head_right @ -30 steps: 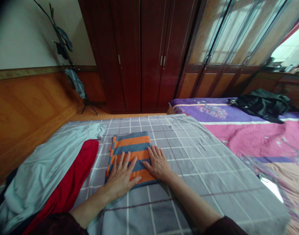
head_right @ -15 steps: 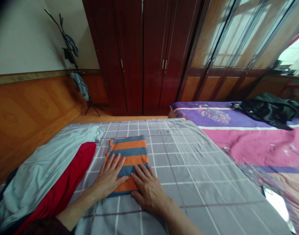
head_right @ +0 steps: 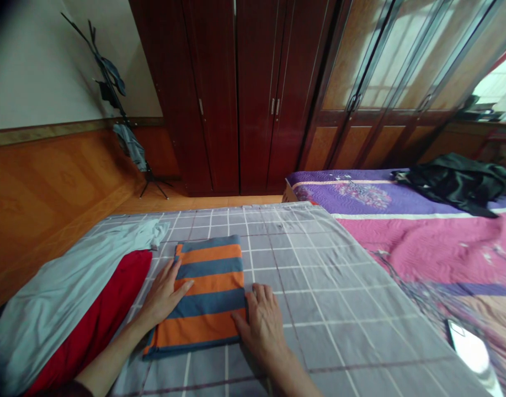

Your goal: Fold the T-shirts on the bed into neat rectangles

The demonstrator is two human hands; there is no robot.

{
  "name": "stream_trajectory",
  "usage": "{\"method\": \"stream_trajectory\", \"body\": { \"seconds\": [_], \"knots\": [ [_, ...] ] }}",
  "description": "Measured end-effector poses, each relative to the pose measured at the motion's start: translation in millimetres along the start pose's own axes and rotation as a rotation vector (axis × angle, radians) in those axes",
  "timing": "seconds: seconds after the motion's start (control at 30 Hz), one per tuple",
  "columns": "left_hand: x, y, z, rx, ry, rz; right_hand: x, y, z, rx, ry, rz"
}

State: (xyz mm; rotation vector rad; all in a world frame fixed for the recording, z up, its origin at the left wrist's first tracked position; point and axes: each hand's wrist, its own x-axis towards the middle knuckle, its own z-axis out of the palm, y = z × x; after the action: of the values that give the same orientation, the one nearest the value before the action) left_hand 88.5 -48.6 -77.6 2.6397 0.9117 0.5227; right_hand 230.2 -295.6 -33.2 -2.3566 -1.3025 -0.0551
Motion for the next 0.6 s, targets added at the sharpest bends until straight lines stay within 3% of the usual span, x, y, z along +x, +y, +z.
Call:
{"method": "stream_trajectory", "body": {
  "seconds": [0.17,0.4,0.5,0.6],
  "knots": [
    [42.1,-13.5,-0.1,0.094,-0.123,0.011,-6.3,0.9,8.0,0.020,-0.019,0.051],
    [115.1,-14.5,-12.3,0.181,-0.263,0.036,-7.9,-6.7,3.4,0.280,-0.042,0.108],
    [131.6,-12.6,-15.9,0.112,-0.374,0.059,-3.4,-12.2,-0.9,0.379,-0.021,0.106],
    [139.3,-10.2,-18.1,-0.013,-0.463,0.036,-1.0,-17.3,-2.3,0.440,-0.063,0.190]
  ]
}}
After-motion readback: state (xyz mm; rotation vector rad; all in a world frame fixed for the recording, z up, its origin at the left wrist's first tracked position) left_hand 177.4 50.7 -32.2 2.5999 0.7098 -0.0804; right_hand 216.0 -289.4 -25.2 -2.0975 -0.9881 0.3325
